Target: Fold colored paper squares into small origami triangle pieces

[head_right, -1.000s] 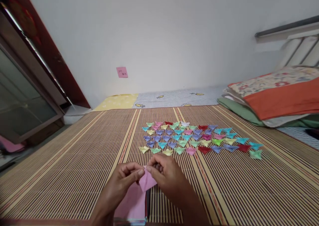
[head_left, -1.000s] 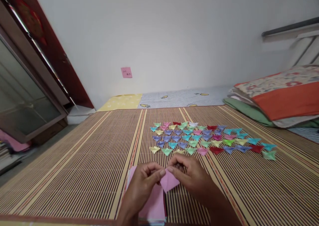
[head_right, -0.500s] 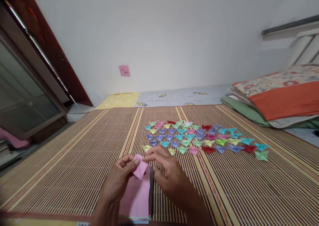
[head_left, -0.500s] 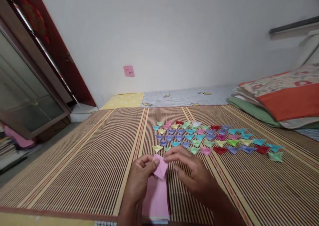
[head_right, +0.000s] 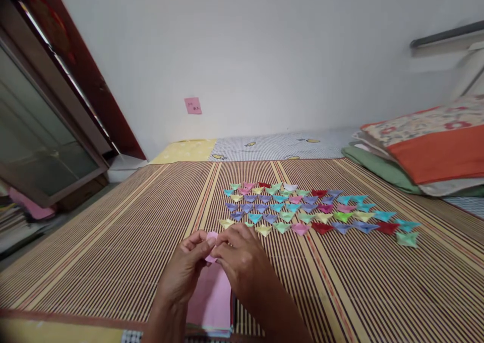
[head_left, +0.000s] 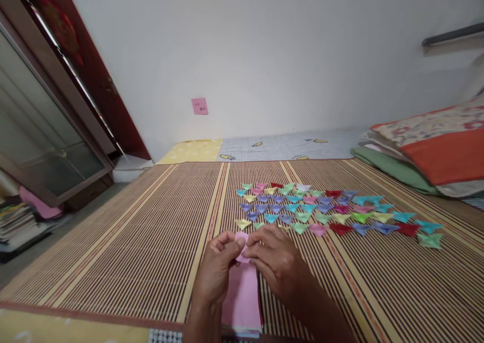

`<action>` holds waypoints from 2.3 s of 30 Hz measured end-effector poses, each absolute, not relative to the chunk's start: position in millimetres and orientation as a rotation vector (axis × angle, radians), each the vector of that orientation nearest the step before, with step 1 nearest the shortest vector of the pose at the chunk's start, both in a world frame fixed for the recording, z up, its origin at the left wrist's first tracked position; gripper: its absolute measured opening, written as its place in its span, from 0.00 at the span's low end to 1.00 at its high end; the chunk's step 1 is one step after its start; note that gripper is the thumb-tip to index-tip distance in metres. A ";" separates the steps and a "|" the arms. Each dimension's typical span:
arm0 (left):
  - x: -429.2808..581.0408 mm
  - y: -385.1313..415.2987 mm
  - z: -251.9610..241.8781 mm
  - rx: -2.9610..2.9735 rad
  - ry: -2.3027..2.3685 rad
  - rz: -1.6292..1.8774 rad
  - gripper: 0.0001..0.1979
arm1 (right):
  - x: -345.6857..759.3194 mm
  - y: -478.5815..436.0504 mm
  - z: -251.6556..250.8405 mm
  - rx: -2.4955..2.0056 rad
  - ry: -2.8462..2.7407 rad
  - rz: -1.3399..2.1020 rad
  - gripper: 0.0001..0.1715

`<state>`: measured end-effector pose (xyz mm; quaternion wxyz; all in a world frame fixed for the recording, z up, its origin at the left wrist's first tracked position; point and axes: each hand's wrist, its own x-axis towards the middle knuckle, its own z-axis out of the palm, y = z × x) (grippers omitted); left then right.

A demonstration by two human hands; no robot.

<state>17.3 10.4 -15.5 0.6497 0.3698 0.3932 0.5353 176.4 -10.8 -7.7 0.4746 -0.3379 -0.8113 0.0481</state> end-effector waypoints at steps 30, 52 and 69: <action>11.0 -0.8 -7.5 1.222 0.773 1.102 0.16 | 178.2 -13.1 -3.8 -0.988 -1.880 0.325 0.11; 13.4 11.4 -17.1 0.726 0.646 1.098 0.15 | 180.8 -16.0 0.0 -0.819 -1.950 0.271 0.13; 14.7 2.2 -10.3 0.991 0.824 1.152 0.16 | 174.9 -15.3 -1.8 -0.818 -1.920 0.139 0.13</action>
